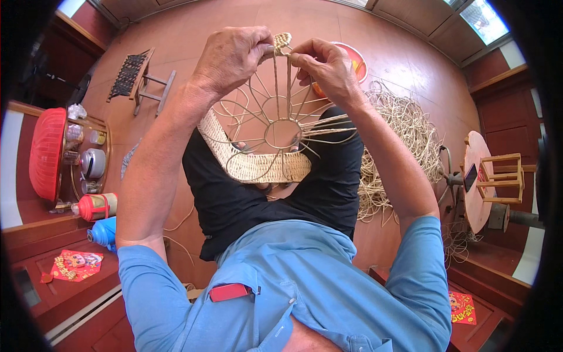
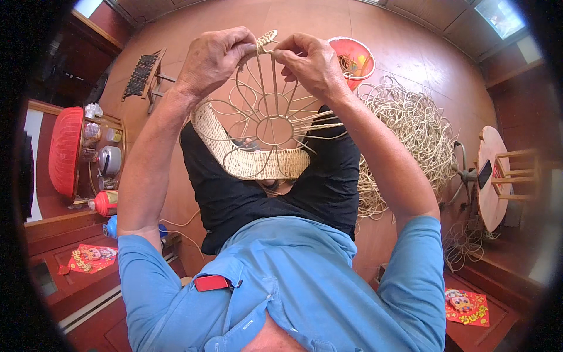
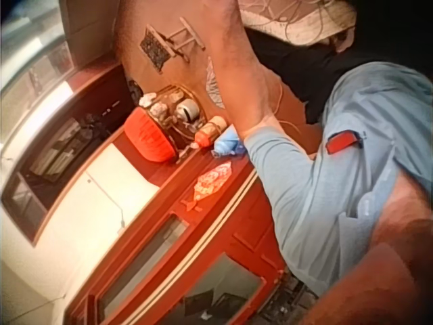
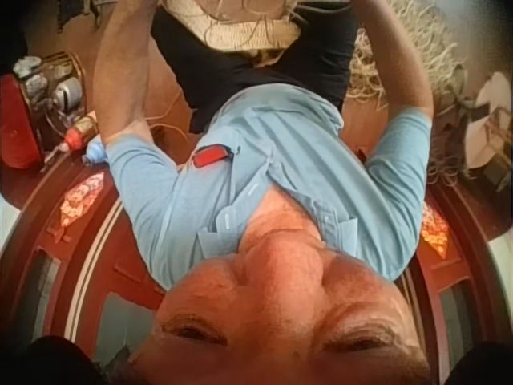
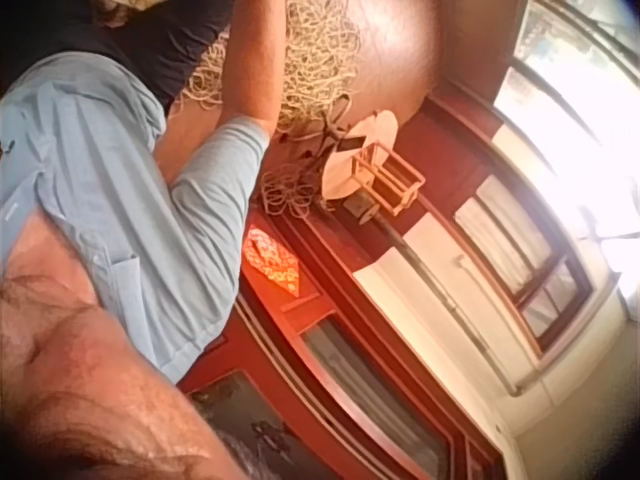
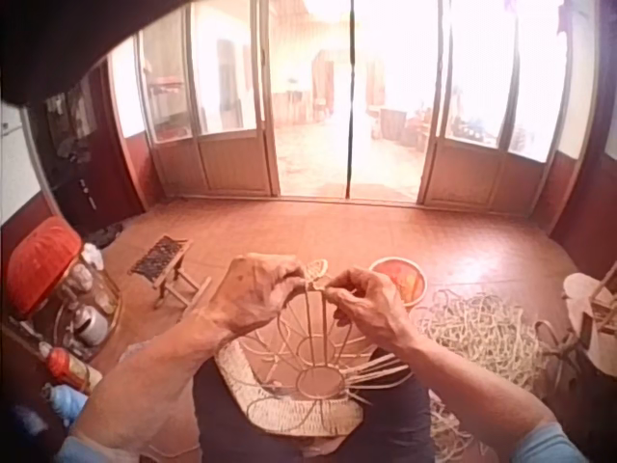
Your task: The person is weaving a basket or container using straw or natural fibers.
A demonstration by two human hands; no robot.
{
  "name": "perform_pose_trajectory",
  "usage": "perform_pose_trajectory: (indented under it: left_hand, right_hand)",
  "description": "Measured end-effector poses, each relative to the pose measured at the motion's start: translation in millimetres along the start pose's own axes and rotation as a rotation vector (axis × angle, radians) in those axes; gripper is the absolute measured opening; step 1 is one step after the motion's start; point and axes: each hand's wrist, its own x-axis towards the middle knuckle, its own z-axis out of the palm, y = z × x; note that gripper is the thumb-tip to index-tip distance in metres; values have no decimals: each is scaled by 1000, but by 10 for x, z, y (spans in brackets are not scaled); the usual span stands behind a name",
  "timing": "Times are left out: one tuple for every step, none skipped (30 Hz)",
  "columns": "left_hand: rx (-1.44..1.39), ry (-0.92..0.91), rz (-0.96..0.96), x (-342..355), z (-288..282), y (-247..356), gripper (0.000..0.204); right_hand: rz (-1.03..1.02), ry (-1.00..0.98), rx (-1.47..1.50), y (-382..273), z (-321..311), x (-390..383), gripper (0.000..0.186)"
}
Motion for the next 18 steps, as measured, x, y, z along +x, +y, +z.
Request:
perform_pose_trajectory:
  left_hand:
    - [6,15,9,-5,-4,4,18]
    - [7,9,-1,-9,-7,8,18]
    - [8,2,-10,-13,-12,12,18]
    - [8,2,-11,-16,-15,15,18]
    - [8,6,-5,-17,-20,20,18]
    - [0,1,-6,-19,-26,27,17]
    - [9,12,1,-22,-35,35,17]
    - [2,23,13,-27,-43,49,17]
    - [-3,13,2,-30,-55,66,17]
    - [0,40,29,-36,-72,89,17]
    - [-13,45,40,-51,-91,118,17]
    - [-24,20,20,-69,-112,155,17]
    - [-36,29,29,-107,-142,197,16]
    - [-26,43,43,-147,-171,245,16]
    - [-23,49,39,-187,-201,295,15]
    - [-29,60,43,-231,-232,348,15]
    - [-25,53,28,-277,-259,402,13]
    - [-14,60,28,-324,-286,456,13]
  right_hand:
    - [-6,5,-8,-7,5,-3,27]
    - [6,19,-30,-16,14,-8,28]
    - [-12,10,-15,-27,34,-18,28]
    - [-68,58,-43,-39,65,-31,29]
    - [-125,107,-72,-57,97,-43,30]
    - [-127,107,-71,-79,126,-56,30]
    - [-198,152,-163,-104,158,-73,31]
    - [-256,197,-260,-131,182,-92,33]
    - [-272,198,-255,-159,205,-109,33]
    - [-371,247,-325,-189,227,-124,33]
    - [-473,295,-394,-218,241,-136,34]
    - [-475,300,-393,-246,249,-146,34]
    - [-514,291,-438,-271,257,-160,34]
    - [-530,277,-483,-291,263,-178,33]
    - [-538,271,-464,-308,274,-216,32]
    - [-560,275,-461,-325,279,-258,32]
    - [-540,253,-449,-342,282,-301,31]
    - [-510,228,-436,-359,285,-341,31]
